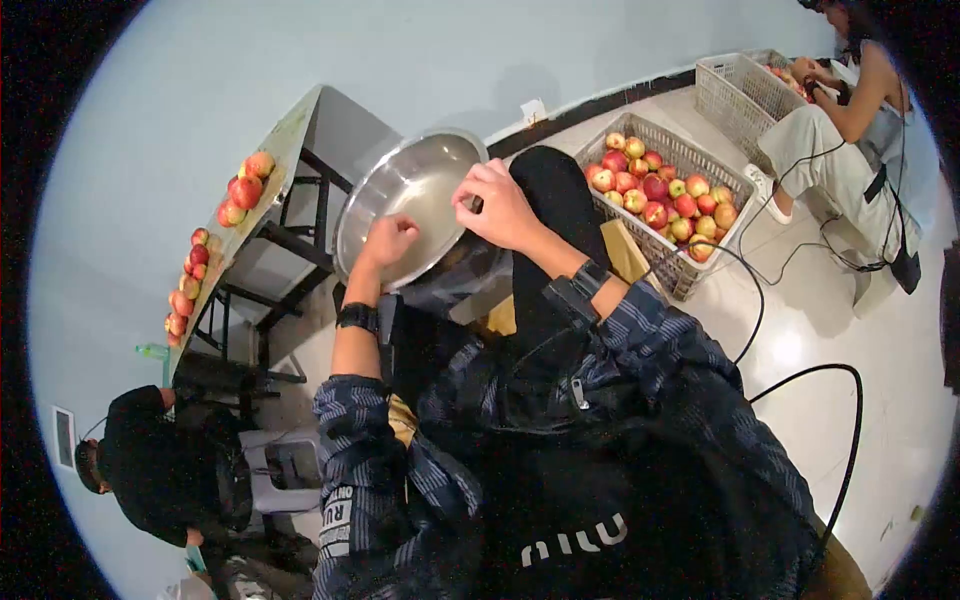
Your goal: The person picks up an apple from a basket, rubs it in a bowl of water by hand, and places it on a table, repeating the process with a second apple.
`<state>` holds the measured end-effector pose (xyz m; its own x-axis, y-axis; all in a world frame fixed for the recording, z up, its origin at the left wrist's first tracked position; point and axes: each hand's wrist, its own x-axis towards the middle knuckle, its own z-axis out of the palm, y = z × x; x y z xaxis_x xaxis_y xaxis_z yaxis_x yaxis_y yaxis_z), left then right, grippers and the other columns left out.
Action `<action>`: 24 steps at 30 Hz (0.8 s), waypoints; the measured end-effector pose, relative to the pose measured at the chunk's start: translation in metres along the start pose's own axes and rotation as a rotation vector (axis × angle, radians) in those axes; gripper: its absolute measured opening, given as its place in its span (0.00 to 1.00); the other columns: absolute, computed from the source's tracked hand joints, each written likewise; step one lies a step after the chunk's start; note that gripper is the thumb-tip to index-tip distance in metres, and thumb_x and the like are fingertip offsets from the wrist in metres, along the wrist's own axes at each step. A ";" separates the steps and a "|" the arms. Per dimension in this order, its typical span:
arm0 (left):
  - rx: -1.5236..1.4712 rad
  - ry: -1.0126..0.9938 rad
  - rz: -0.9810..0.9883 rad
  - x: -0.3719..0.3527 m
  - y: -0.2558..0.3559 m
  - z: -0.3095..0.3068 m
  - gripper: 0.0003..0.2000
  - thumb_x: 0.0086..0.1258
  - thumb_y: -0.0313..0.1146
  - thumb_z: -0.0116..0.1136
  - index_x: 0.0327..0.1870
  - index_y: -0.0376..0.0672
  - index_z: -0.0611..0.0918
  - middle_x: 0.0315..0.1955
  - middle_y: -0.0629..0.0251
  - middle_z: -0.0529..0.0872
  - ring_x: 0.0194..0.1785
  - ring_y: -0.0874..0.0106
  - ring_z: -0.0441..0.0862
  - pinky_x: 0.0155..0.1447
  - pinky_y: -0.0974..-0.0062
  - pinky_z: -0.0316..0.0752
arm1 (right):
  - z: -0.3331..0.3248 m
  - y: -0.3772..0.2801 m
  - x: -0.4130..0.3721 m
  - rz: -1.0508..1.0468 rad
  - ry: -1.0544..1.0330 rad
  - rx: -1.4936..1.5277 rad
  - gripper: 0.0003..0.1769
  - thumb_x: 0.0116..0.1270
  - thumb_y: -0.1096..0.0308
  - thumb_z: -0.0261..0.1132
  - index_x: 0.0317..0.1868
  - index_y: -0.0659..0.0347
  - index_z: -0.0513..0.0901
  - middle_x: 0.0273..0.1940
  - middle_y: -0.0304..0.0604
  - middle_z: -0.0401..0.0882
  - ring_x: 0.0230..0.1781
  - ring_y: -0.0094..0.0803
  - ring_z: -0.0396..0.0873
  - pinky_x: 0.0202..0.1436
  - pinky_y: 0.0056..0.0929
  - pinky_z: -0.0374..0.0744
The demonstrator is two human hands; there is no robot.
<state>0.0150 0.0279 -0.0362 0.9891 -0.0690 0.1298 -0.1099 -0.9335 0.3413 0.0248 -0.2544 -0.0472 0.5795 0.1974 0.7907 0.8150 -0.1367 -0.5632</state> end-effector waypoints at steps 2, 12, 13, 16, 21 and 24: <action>0.011 -0.067 -0.100 -0.003 0.006 0.002 0.11 0.62 0.35 0.61 0.42 0.41 0.88 0.34 0.58 0.90 0.38 0.69 0.86 0.48 0.69 0.78 | 0.006 0.001 -0.005 -0.049 0.053 -0.044 0.04 0.56 0.67 0.67 0.31 0.58 0.84 0.36 0.41 0.77 0.47 0.42 0.72 0.53 0.40 0.75; -0.011 -0.220 -0.092 0.010 -0.015 -0.004 0.18 0.66 0.41 0.58 0.49 0.38 0.86 0.42 0.54 0.89 0.47 0.63 0.86 0.55 0.66 0.77 | -0.038 -0.011 0.037 0.065 -0.497 -0.300 0.12 0.62 0.59 0.64 0.37 0.58 0.86 0.39 0.44 0.84 0.45 0.44 0.79 0.51 0.40 0.77; -0.004 -0.257 -0.116 0.002 -0.010 -0.001 0.18 0.66 0.41 0.58 0.49 0.37 0.86 0.42 0.54 0.89 0.47 0.63 0.86 0.56 0.66 0.76 | -0.048 0.006 0.052 0.164 -0.597 -0.189 0.19 0.65 0.52 0.63 0.43 0.59 0.86 0.41 0.47 0.87 0.43 0.44 0.83 0.49 0.39 0.79; 0.029 -0.237 -0.039 0.003 -0.016 0.005 0.19 0.66 0.41 0.58 0.51 0.37 0.85 0.44 0.53 0.89 0.50 0.62 0.85 0.58 0.66 0.76 | -0.105 0.036 0.084 0.085 -0.601 -0.307 0.24 0.67 0.46 0.63 0.47 0.59 0.85 0.41 0.48 0.87 0.42 0.41 0.84 0.47 0.37 0.80; 0.096 -0.345 0.020 0.000 -0.005 0.000 0.21 0.66 0.42 0.56 0.56 0.38 0.83 0.53 0.50 0.85 0.58 0.58 0.82 0.65 0.65 0.73 | -0.227 0.169 0.009 0.305 -0.345 -0.131 0.26 0.70 0.48 0.60 0.51 0.66 0.83 0.42 0.48 0.86 0.43 0.35 0.83 0.50 0.36 0.79; 0.045 -0.335 0.036 0.007 -0.020 0.001 0.22 0.67 0.42 0.56 0.57 0.38 0.82 0.54 0.49 0.85 0.59 0.58 0.81 0.66 0.65 0.73 | -0.309 0.286 -0.136 0.638 -0.028 -0.129 0.23 0.70 0.51 0.59 0.44 0.67 0.82 0.34 0.45 0.82 0.30 0.29 0.79 0.35 0.29 0.76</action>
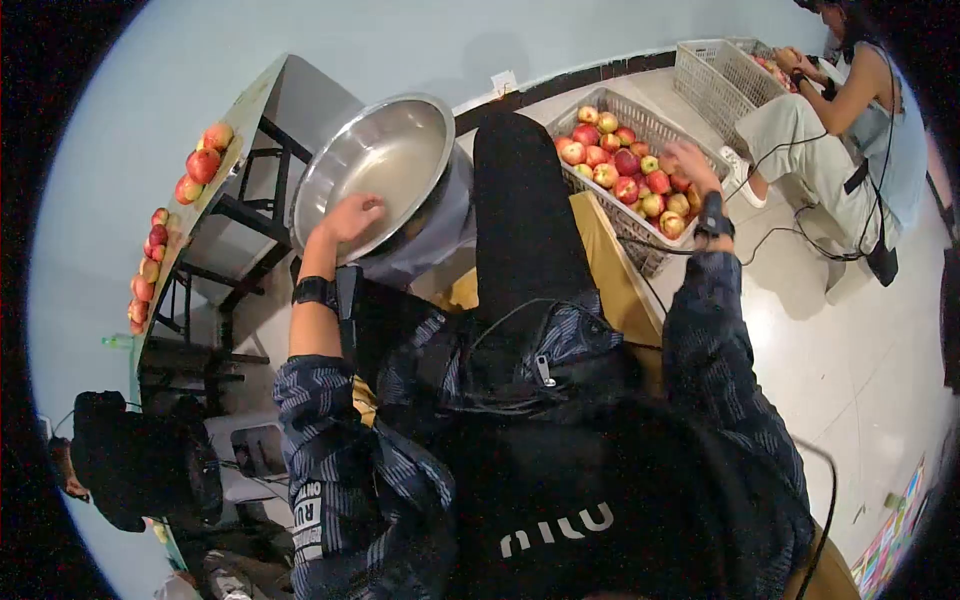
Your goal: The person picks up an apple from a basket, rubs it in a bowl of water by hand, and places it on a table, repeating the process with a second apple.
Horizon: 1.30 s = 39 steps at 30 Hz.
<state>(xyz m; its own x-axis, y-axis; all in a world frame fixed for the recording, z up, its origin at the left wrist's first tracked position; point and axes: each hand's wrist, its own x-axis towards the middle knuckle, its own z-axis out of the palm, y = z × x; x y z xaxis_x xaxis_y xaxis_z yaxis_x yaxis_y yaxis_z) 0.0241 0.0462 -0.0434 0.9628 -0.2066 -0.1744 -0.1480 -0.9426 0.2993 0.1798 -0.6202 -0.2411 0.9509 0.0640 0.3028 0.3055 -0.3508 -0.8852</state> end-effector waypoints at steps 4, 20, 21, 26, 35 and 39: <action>-0.002 -0.002 -0.051 -0.001 0.012 -0.001 0.22 0.67 0.42 0.55 0.57 0.39 0.83 0.53 0.48 0.85 0.59 0.58 0.82 0.65 0.64 0.73 | -0.034 0.021 -0.086 0.625 0.028 0.296 0.19 0.72 0.54 0.58 0.53 0.58 0.81 0.46 0.37 0.84 0.39 0.26 0.82 0.46 0.25 0.79; 0.074 0.093 -0.111 -0.012 0.048 -0.009 0.17 0.70 0.40 0.57 0.52 0.36 0.83 0.48 0.51 0.87 0.53 0.60 0.84 0.60 0.66 0.76 | 0.003 0.087 -0.024 0.306 0.201 0.000 0.28 0.64 0.51 0.66 0.54 0.67 0.85 0.53 0.49 0.85 0.55 0.37 0.81 0.60 0.31 0.74; 0.068 0.112 -0.106 -0.013 0.047 -0.007 0.17 0.71 0.39 0.56 0.53 0.35 0.83 0.47 0.52 0.88 0.52 0.61 0.84 0.59 0.66 0.76 | -0.001 0.100 -0.021 0.310 0.165 -0.066 0.30 0.64 0.50 0.66 0.57 0.66 0.83 0.55 0.50 0.83 0.58 0.38 0.79 0.62 0.31 0.73; -0.036 0.062 -0.117 -0.021 0.033 -0.014 0.17 0.73 0.38 0.55 0.54 0.35 0.82 0.47 0.55 0.88 0.51 0.66 0.84 0.59 0.67 0.75 | 0.017 0.081 -0.026 0.436 0.183 -0.301 0.42 0.65 0.45 0.64 0.75 0.57 0.65 0.70 0.57 0.68 0.68 0.47 0.70 0.70 0.39 0.67; -0.038 0.049 -0.155 -0.019 0.028 -0.006 0.17 0.73 0.39 0.56 0.53 0.36 0.82 0.46 0.57 0.87 0.52 0.68 0.82 0.61 0.69 0.73 | 0.011 0.155 -0.018 0.281 0.160 -0.662 0.34 0.61 0.64 0.68 0.69 0.53 0.72 0.59 0.57 0.79 0.59 0.51 0.79 0.60 0.41 0.77; -0.022 0.046 -0.149 -0.021 0.037 -0.009 0.17 0.72 0.39 0.56 0.53 0.36 0.82 0.47 0.56 0.87 0.53 0.66 0.82 0.61 0.68 0.74 | 0.017 0.085 -0.020 0.430 0.301 -0.678 0.24 0.60 0.64 0.67 0.59 0.55 0.81 0.53 0.56 0.83 0.55 0.52 0.81 0.57 0.44 0.79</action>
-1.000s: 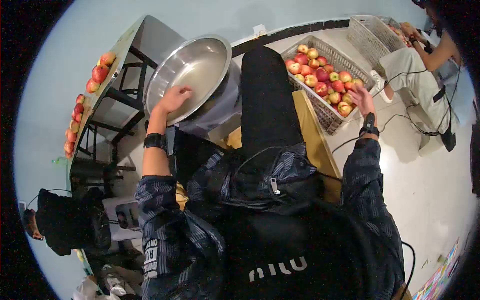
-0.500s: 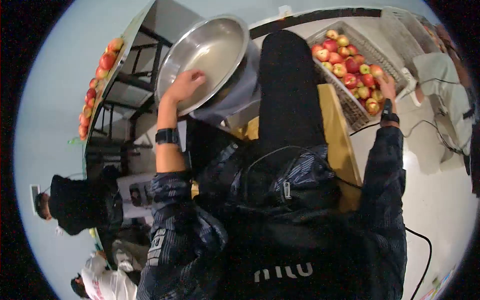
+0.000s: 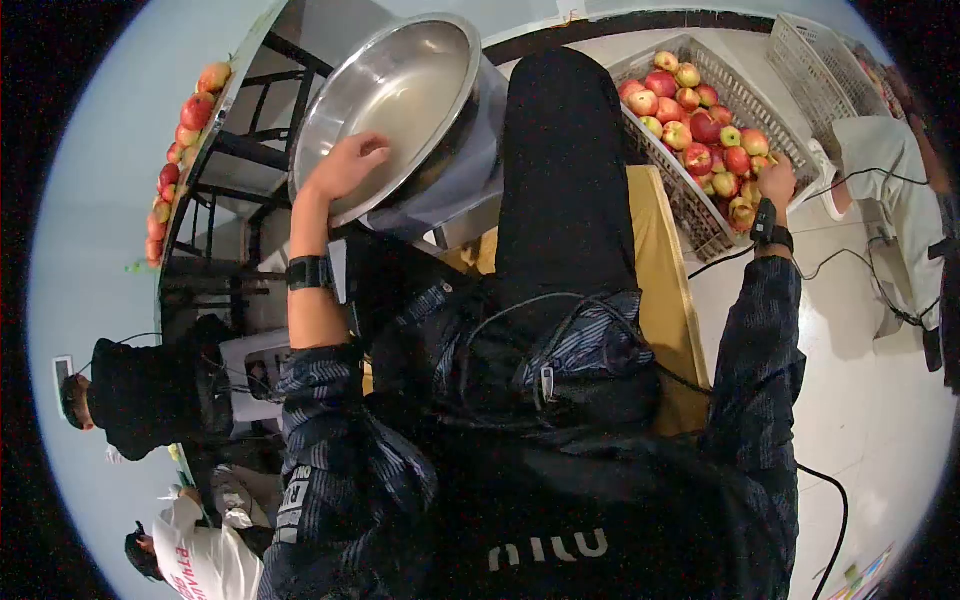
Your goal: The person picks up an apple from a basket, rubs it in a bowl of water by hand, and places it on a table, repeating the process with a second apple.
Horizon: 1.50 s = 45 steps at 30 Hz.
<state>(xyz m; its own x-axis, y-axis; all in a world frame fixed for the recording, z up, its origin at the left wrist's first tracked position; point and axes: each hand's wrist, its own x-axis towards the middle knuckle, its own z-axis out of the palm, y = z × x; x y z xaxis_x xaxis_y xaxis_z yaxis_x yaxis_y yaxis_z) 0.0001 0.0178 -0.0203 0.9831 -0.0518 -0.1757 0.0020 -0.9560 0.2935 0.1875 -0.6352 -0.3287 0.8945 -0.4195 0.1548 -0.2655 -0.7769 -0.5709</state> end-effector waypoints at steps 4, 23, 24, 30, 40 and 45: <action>0.005 -0.012 -0.015 0.000 -0.001 0.002 0.17 0.74 0.39 0.55 0.54 0.36 0.81 0.48 0.57 0.86 0.53 0.68 0.82 0.61 0.70 0.73 | 0.034 0.032 0.009 -0.135 -0.050 -0.118 0.23 0.58 0.53 0.70 0.51 0.55 0.84 0.50 0.55 0.82 0.51 0.55 0.81 0.54 0.48 0.79; -0.094 -0.017 -0.032 0.002 -0.011 0.008 0.16 0.73 0.35 0.55 0.55 0.35 0.80 0.46 0.57 0.86 0.53 0.68 0.81 0.61 0.70 0.72 | 0.016 0.023 0.055 -0.049 -0.165 0.046 0.47 0.58 0.33 0.65 0.61 0.70 0.74 0.57 0.68 0.77 0.62 0.59 0.75 0.66 0.49 0.73; -0.084 -0.021 -0.033 0.000 -0.010 0.005 0.16 0.73 0.36 0.55 0.55 0.35 0.80 0.46 0.57 0.86 0.53 0.68 0.81 0.61 0.70 0.72 | 0.023 0.028 0.068 0.022 -0.224 0.009 0.49 0.61 0.32 0.60 0.66 0.70 0.69 0.60 0.68 0.75 0.64 0.59 0.73 0.68 0.48 0.71; 0.045 -0.015 -0.082 -0.002 0.013 0.001 0.19 0.70 0.39 0.56 0.56 0.35 0.80 0.52 0.51 0.85 0.58 0.61 0.81 0.64 0.67 0.71 | 0.025 0.042 0.066 0.102 -0.027 0.240 0.36 0.74 0.43 0.46 0.63 0.70 0.74 0.64 0.66 0.73 0.67 0.60 0.70 0.70 0.48 0.67; 0.068 -0.018 -0.050 -0.011 0.022 0.001 0.20 0.69 0.42 0.58 0.55 0.36 0.81 0.51 0.54 0.85 0.57 0.62 0.80 0.64 0.68 0.71 | 0.065 0.030 0.085 -0.151 -0.275 0.199 0.34 0.69 0.43 0.58 0.59 0.67 0.79 0.58 0.59 0.79 0.61 0.50 0.76 0.63 0.39 0.72; 0.025 -0.058 -0.065 -0.004 0.016 0.002 0.22 0.69 0.44 0.59 0.55 0.35 0.81 0.53 0.51 0.84 0.60 0.59 0.79 0.65 0.65 0.71 | 0.059 0.023 0.058 -0.104 -0.210 0.254 0.28 0.69 0.49 0.61 0.54 0.67 0.80 0.53 0.55 0.81 0.54 0.45 0.80 0.55 0.36 0.75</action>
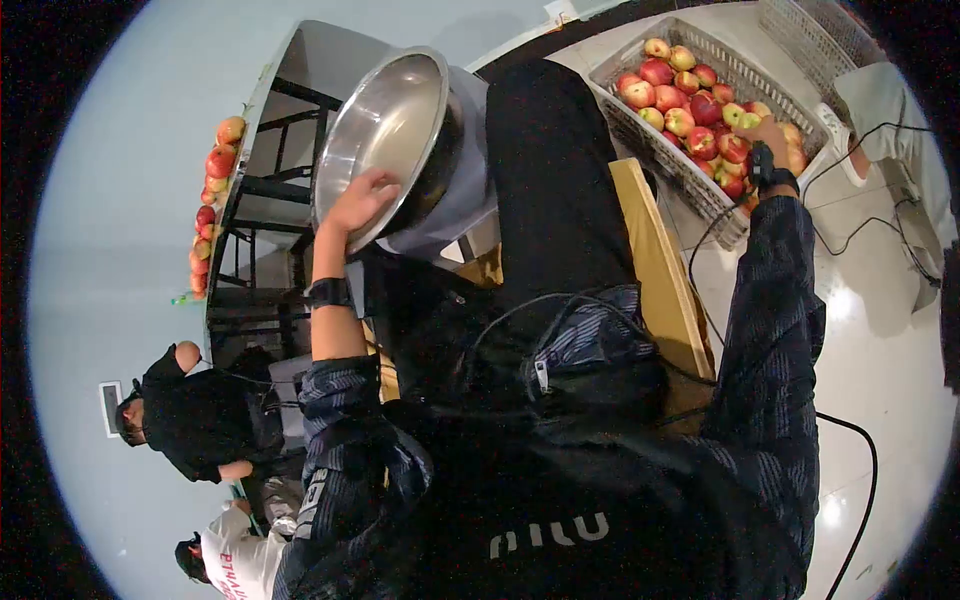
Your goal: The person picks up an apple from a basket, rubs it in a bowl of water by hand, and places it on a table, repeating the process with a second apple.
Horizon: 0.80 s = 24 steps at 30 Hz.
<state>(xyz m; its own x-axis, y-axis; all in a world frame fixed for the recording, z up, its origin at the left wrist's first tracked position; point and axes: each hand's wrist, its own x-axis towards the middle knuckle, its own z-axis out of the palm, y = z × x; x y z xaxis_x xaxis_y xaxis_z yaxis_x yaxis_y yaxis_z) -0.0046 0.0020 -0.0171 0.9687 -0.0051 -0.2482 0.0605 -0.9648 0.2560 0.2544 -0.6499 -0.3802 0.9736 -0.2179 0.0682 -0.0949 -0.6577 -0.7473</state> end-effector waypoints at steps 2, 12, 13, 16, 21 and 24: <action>0.024 0.018 -0.002 -0.001 0.001 -0.003 0.21 0.69 0.43 0.58 0.55 0.35 0.81 0.53 0.51 0.83 0.61 0.58 0.79 0.65 0.65 0.71 | 0.001 -0.008 -0.002 -0.003 0.027 0.063 0.26 0.69 0.51 0.62 0.52 0.67 0.81 0.51 0.54 0.81 0.51 0.43 0.81 0.52 0.34 0.77; 0.078 0.076 0.065 0.005 -0.009 0.007 0.20 0.72 0.41 0.54 0.56 0.36 0.80 0.51 0.51 0.84 0.56 0.59 0.81 0.62 0.65 0.73 | -0.095 -0.290 -0.009 -0.329 0.029 1.316 0.15 0.69 0.60 0.68 0.47 0.63 0.82 0.41 0.42 0.84 0.33 0.29 0.84 0.35 0.26 0.82; 0.100 0.118 0.074 0.002 -0.007 0.010 0.20 0.72 0.43 0.54 0.53 0.36 0.82 0.48 0.51 0.86 0.54 0.58 0.82 0.61 0.64 0.74 | -0.110 -0.340 -0.041 -0.248 0.055 1.192 0.21 0.67 0.58 0.71 0.54 0.60 0.79 0.42 0.45 0.85 0.41 0.36 0.85 0.39 0.32 0.88; 0.118 -0.028 0.111 0.005 -0.008 0.001 0.20 0.71 0.45 0.53 0.52 0.37 0.83 0.48 0.50 0.86 0.53 0.58 0.83 0.60 0.64 0.75 | -0.083 -0.436 -0.059 -0.212 -0.145 1.201 0.14 0.67 0.61 0.70 0.46 0.60 0.82 0.37 0.40 0.83 0.35 0.31 0.82 0.36 0.30 0.84; -0.012 0.281 0.169 0.021 -0.028 0.016 0.18 0.69 0.41 0.56 0.54 0.38 0.81 0.47 0.49 0.86 0.51 0.58 0.84 0.59 0.63 0.76 | -0.009 -0.566 -0.166 -0.584 -0.582 0.386 0.26 0.59 0.50 0.75 0.50 0.58 0.81 0.40 0.40 0.85 0.32 0.25 0.84 0.35 0.28 0.82; -0.274 0.406 0.149 0.011 -0.013 0.006 0.29 0.61 0.36 0.61 0.64 0.38 0.72 0.47 0.47 0.86 0.53 0.53 0.83 0.59 0.60 0.76 | 0.040 -0.591 -0.247 -0.923 -0.210 0.100 0.37 0.41 0.48 0.79 0.50 0.58 0.79 0.44 0.51 0.85 0.47 0.50 0.83 0.50 0.45 0.80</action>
<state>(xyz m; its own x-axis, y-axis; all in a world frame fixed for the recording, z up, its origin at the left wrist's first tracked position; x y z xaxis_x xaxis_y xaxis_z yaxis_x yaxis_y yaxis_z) 0.0035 0.0130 -0.0288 0.9839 0.0179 0.1781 -0.0767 -0.8566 0.5102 0.0780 -0.1783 0.0179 0.6733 0.4972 0.5472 0.7392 -0.4381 -0.5115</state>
